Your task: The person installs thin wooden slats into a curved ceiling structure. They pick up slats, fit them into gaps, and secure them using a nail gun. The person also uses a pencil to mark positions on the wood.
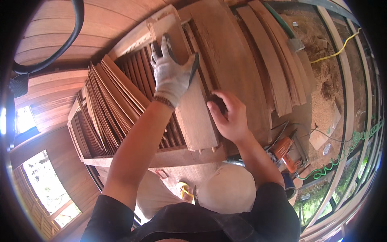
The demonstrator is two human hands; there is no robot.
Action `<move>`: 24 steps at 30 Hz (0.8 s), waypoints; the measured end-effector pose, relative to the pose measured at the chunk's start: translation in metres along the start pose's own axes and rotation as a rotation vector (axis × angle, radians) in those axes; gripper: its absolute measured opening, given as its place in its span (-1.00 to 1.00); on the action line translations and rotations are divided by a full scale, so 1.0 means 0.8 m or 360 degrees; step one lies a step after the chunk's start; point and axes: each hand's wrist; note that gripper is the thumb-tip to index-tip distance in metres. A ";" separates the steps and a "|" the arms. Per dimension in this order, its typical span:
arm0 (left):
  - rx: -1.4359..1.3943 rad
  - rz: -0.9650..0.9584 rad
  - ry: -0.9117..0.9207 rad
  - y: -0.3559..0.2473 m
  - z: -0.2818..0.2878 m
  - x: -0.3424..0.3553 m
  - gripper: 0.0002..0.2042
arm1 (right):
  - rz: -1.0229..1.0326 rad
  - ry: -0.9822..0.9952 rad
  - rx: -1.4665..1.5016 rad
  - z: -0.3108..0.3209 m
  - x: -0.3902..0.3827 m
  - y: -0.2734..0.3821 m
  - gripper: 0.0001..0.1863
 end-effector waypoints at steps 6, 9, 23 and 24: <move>0.0064 -0.0018 0.0028 0.004 0.000 -0.001 0.04 | 0.0059 -0.0204 -0.0093 0.033 0.047 -0.017 -0.75; 0.0024 0.0014 0.0088 0.001 0.007 0.001 0.06 | -0.0054 -0.0254 -0.0113 0.031 0.067 -0.029 -0.78; -0.0251 -0.0014 0.0012 0.006 0.003 0.001 0.05 | 0.0322 -0.0067 -0.0495 0.035 0.076 -0.028 -0.72; -0.0270 -0.0032 0.0009 0.006 0.002 0.001 0.05 | 0.0328 -0.0077 -0.0482 0.036 0.078 -0.027 -0.72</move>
Point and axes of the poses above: each hand's wrist, its own x-axis towards the middle knuckle, its own z-axis out of the back of the hand, y = z × x, and after that the axes turned 5 degrees about -x, right-handed
